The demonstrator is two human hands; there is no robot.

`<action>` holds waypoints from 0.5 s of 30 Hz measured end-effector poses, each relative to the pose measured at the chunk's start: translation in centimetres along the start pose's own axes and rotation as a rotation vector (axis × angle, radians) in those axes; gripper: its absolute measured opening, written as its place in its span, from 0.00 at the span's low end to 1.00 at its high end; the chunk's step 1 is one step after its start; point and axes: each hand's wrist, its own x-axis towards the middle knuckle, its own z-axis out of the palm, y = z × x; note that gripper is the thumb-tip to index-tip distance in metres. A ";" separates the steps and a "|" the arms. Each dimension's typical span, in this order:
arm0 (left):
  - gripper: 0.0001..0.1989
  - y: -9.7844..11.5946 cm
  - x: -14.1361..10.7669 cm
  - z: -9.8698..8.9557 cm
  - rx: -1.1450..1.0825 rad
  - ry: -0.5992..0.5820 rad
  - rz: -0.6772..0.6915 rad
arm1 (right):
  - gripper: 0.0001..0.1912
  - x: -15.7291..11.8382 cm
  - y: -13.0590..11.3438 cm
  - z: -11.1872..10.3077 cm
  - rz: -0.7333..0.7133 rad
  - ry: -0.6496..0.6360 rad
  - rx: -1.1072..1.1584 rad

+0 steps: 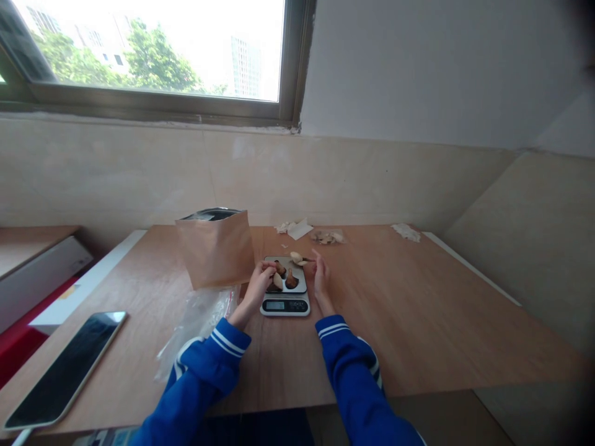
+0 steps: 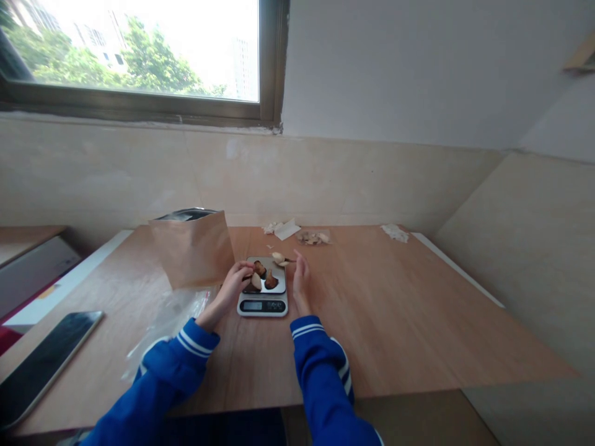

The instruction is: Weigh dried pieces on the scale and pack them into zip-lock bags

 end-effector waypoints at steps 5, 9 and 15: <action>0.09 0.8 -0.7 0.5 0.019 -0.086 -0.019 | 0.27 -0.2 -0.3 0.3 -0.002 -0.034 0.005; 0.10 1.8 -1.2 0.4 0.235 -0.174 0.047 | 0.26 -0.5 -0.7 0.7 -0.034 -0.148 0.017; 0.07 3.5 -2.2 0.4 0.528 -0.224 0.235 | 0.25 -0.7 -1.1 0.9 -0.067 -0.271 -0.002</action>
